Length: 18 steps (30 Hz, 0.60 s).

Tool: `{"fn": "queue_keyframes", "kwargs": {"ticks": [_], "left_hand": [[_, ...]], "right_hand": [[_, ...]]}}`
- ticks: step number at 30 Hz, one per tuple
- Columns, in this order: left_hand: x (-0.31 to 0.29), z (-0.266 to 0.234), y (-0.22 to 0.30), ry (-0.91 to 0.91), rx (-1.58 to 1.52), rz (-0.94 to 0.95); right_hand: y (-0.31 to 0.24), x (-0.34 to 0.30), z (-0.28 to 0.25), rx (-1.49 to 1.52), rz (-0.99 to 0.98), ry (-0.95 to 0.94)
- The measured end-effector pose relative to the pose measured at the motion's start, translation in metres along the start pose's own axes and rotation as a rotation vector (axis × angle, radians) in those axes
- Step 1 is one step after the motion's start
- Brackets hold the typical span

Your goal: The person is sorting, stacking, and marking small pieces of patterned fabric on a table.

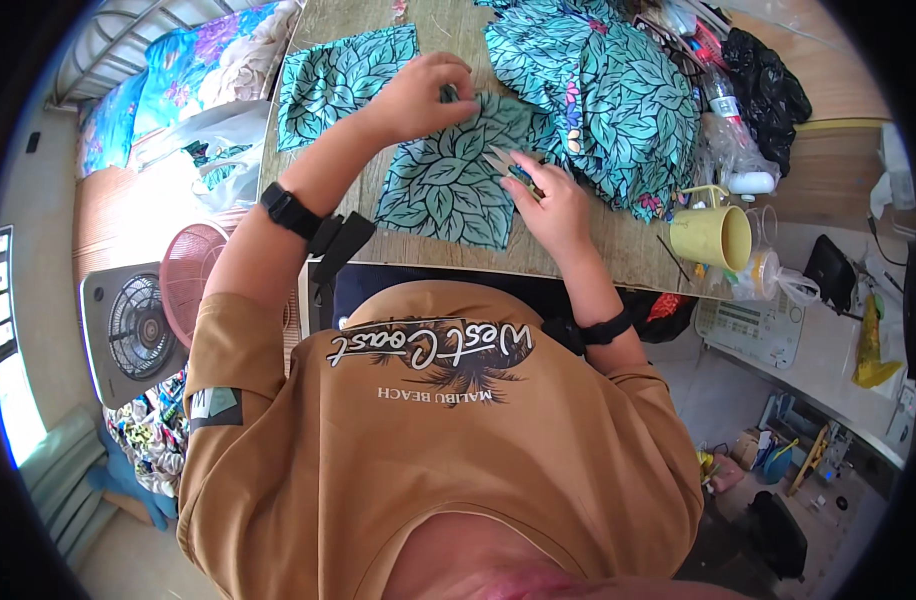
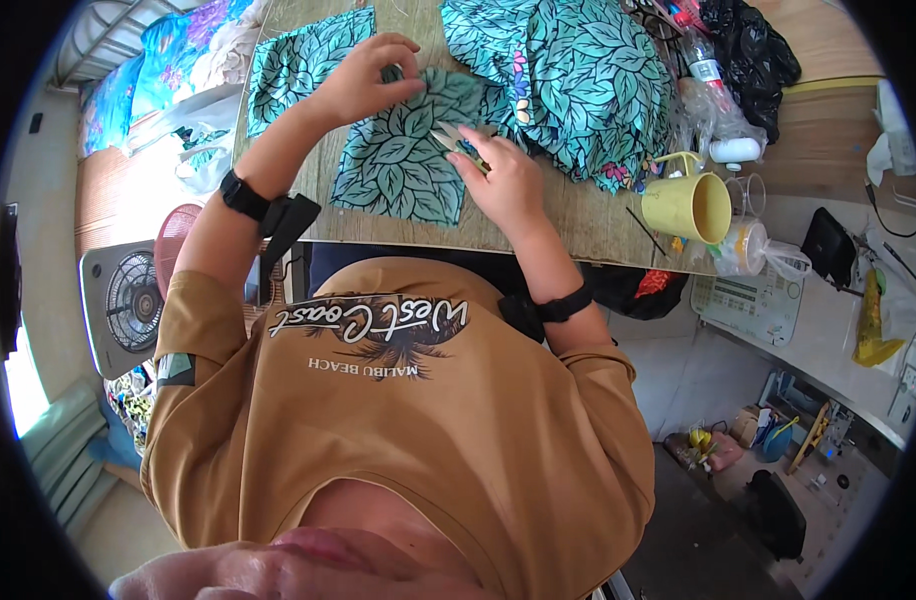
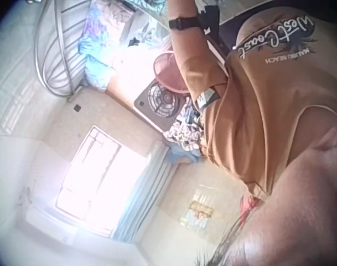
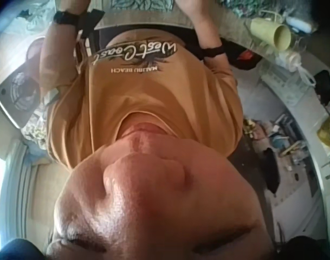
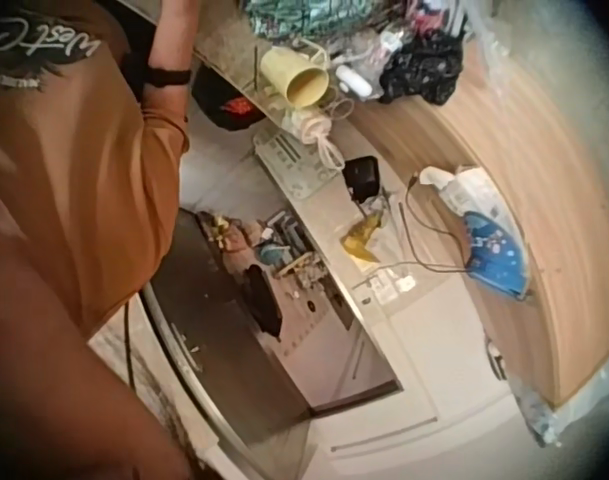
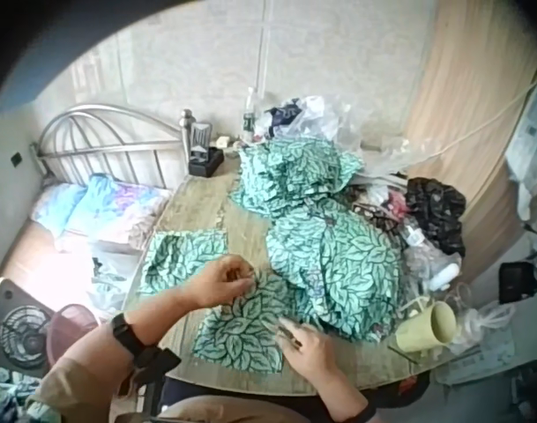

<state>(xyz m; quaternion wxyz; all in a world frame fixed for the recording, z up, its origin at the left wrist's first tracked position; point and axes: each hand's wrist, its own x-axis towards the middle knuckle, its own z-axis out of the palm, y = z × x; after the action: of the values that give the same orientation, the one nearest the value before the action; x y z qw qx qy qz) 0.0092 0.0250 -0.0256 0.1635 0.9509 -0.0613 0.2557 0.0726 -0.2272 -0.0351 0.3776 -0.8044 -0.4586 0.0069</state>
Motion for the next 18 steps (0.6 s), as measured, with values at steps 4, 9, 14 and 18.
{"fn": "queue_keyframes", "kwargs": {"ticks": [4, 9, 14, 18], "left_hand": [[-0.010, -0.026, -0.004, -0.028, -0.735, -0.529], [-0.063, -0.050, -0.059, 0.614, -0.911, -0.846], [-0.093, -0.068, -0.066, 0.495, -0.496, -1.133], [-0.100, -0.082, -0.055, 0.339, 0.151, -0.859]], "right_hand": [[0.001, -0.001, 0.000, 0.022, 0.006, 0.004], [-0.001, 0.000, 0.000, 0.026, -0.032, 0.003], [0.000, -0.001, -0.002, 0.002, -0.042, 0.004], [-0.001, -0.001, -0.008, 0.146, 0.013, 0.020]]}}
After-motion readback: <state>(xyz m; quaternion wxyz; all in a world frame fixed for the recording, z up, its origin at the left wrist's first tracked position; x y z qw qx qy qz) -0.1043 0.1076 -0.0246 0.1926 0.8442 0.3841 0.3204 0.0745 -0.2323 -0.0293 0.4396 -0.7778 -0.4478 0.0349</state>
